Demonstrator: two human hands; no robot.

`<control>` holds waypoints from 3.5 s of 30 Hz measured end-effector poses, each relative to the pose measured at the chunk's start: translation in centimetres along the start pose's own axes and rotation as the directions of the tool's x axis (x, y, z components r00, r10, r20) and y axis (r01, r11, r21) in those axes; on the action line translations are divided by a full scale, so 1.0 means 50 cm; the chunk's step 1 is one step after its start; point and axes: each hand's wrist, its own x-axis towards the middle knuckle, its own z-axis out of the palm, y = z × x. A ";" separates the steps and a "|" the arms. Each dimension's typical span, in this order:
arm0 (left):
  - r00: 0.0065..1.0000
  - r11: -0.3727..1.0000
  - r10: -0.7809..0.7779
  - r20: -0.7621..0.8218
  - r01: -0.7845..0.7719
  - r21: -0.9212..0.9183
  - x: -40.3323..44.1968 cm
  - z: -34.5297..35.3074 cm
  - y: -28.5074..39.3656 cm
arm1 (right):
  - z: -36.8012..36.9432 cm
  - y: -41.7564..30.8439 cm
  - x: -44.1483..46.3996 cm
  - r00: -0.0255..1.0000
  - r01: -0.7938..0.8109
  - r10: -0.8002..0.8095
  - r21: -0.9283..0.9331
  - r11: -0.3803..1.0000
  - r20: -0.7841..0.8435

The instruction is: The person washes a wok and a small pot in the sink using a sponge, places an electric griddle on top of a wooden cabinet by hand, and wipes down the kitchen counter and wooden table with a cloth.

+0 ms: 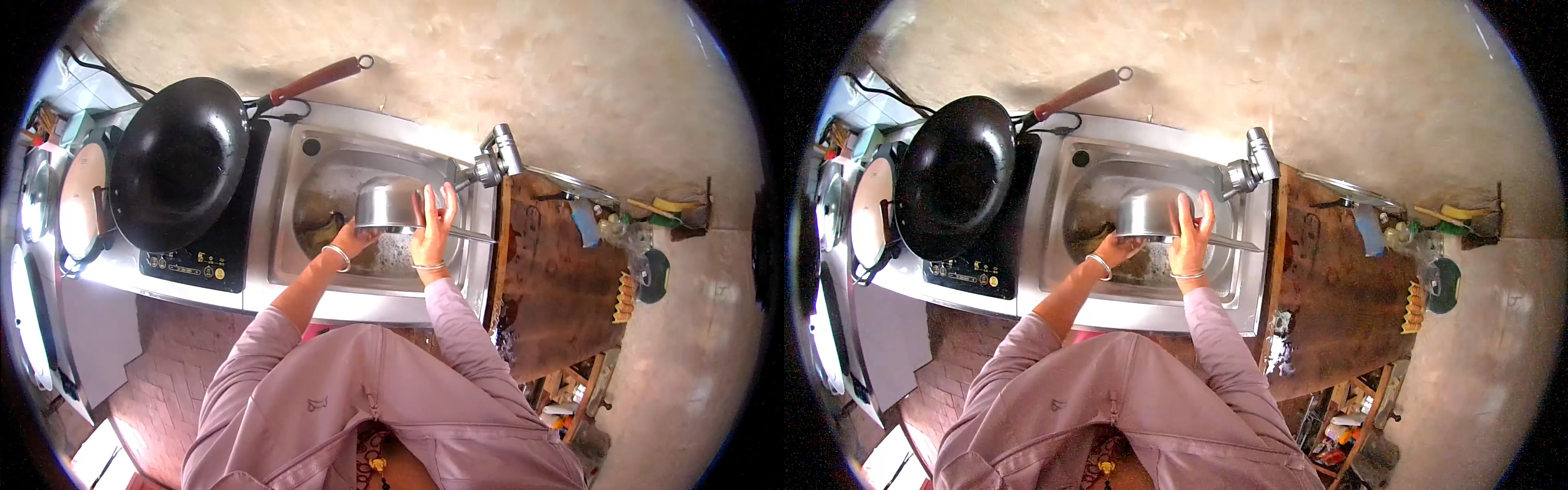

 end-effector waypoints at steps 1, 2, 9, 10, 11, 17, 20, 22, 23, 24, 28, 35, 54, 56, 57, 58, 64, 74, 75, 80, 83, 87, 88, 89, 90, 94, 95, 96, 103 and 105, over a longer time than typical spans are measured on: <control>0.986 0.879 -0.135 0.102 0.167 -0.447 0.008 0.004 0.020 | -0.013 -0.039 0.018 0.997 0.076 -0.080 -0.161 0.984 -0.016; 0.968 0.837 -0.247 -0.032 0.197 -0.511 -0.016 0.018 0.141 | -0.011 -0.046 0.022 0.996 0.082 -0.087 -0.163 0.983 -0.023; 0.889 0.907 0.365 -0.275 -0.407 -0.112 0.026 -0.044 0.261 | -0.004 -0.079 0.023 0.988 0.101 -0.123 -0.205 0.973 -0.096; 0.853 0.869 0.438 -0.284 -0.483 -0.109 0.022 -0.045 0.291 | -0.003 -0.084 0.020 0.986 0.098 -0.123 -0.207 0.973 -0.110; 0.816 0.833 0.518 -0.256 -0.549 -0.064 0.014 -0.043 0.319 | -0.002 -0.089 0.017 0.990 0.032 -0.055 -0.181 0.983 -0.127; 0.788 0.814 0.574 -0.223 -0.580 0.045 -0.010 -0.035 0.423 | 0.007 -0.127 0.025 0.936 -0.296 0.322 0.181 0.938 -0.140; 0.791 0.831 0.550 -0.267 -0.551 0.079 -0.007 -0.051 0.415 | 0.041 -0.097 0.024 0.777 -0.496 0.630 0.629 0.599 0.013; 0.876 0.905 0.416 -0.244 -0.372 0.208 -0.033 -0.058 0.421 | 0.062 -0.072 0.014 0.600 -0.574 0.733 0.811 0.116 0.320; 0.883 0.904 0.413 -0.223 -0.369 0.214 -0.040 -0.059 0.401 | 0.078 -0.063 -0.001 0.558 -0.543 0.718 0.837 -0.062 0.415; 0.889 0.905 0.409 -0.207 -0.364 0.221 -0.047 -0.060 0.379 | 0.082 -0.059 -0.012 0.485 -0.535 0.703 0.813 -0.231 0.519; 0.920 0.871 -0.369 0.134 0.293 0.394 -0.100 -0.036 0.379 | 0.073 -0.003 -0.068 0.498 -0.599 0.483 0.688 -0.409 0.720; 0.966 0.158 0.124 -0.227 0.206 0.966 -0.088 0.060 0.409 | -0.027 0.150 -0.094 0.429 -0.885 0.303 0.463 -0.046 0.851; 0.969 -0.265 0.188 -0.157 0.204 0.942 -0.015 0.146 0.456 | -0.112 0.280 0.116 0.903 -0.283 0.213 0.145 0.948 0.372; 0.971 -0.265 0.157 -0.180 0.217 0.939 -0.010 0.149 0.459 | -0.116 0.276 0.120 0.900 -0.289 0.213 0.156 0.944 0.379; 0.972 -0.268 0.154 -0.177 0.213 0.940 -0.008 0.148 0.460 | -0.116 0.277 0.120 0.901 -0.278 0.205 0.148 0.949 0.382; 0.973 -0.270 0.150 -0.173 0.209 0.940 -0.005 0.148 0.462 | -0.116 0.279 0.121 0.902 -0.267 0.196 0.139 0.954 0.385; 0.981 -0.339 0.119 -0.154 0.185 0.922 0.012 0.155 0.494 | -0.124 0.271 0.120 0.910 -0.247 0.188 0.120 0.962 0.370; 0.993 -0.429 0.077 -0.093 0.117 0.896 0.041 0.179 0.526 | -0.130 0.274 0.123 0.921 -0.212 0.137 0.175 0.962 0.364; 0.992 -0.425 0.083 -0.090 0.117 0.898 0.043 0.181 0.525 | -0.129 0.275 0.123 0.918 -0.220 0.144 0.173 0.960 0.369; 0.995 -0.445 0.059 -0.083 0.101 0.890 0.050 0.193 0.532 | -0.131 0.270 0.118 0.864 -0.318 0.215 0.162 0.934 0.454; 0.996 -0.469 0.012 -0.090 0.085 0.879 0.053 0.196 0.537 | -0.109 0.295 0.106 0.928 -0.193 0.110 0.207 0.959 0.356; 0.997 -0.485 0.040 -0.060 0.072 0.872 0.058 0.190 0.531 | -0.112 0.295 0.109 0.914 -0.234 0.133 0.231 0.944 0.383; 0.997 -0.488 0.052 -0.049 0.068 0.870 0.059 0.189 0.529 | -0.113 0.295 0.110 0.910 -0.243 0.134 0.242 0.939 0.393; 0.997 -0.488 0.051 -0.049 0.068 0.870 0.061 0.188 0.526 | -0.113 0.294 0.109 0.910 -0.244 0.135 0.242 0.939 0.393; 0.998 -0.500 0.048 -0.044 0.062 0.864 0.063 0.188 0.525 | -0.113 0.292 0.108 0.905 -0.258 0.142 0.252 0.933 0.402; 0.998 -0.502 0.052 -0.041 0.062 0.863 0.069 0.192 0.520 | -0.116 0.290 0.105 0.868 -0.339 0.196 0.256 0.905 0.457; 0.998 -0.502 0.051 -0.040 0.060 0.863 0.069 0.194 0.519 | -0.117 0.291 0.106 0.868 -0.340 0.197 0.255 0.905 0.456; 0.997 -0.507 0.074 -0.023 0.057 0.860 0.068 0.195 0.519 | -0.117 0.293 0.107 0.876 -0.324 0.183 0.264 0.909 0.446; 0.919 -0.517 0.317 0.234 -0.040 0.855 0.060 0.153 0.489 | -0.153 0.254 0.094 0.927 -0.321 0.240 0.278 0.905 0.288; 0.893 -0.467 0.368 0.259 -0.063 0.882 0.057 0.133 0.476 | -0.161 0.235 0.084 0.895 -0.415 0.321 0.312 0.855 0.311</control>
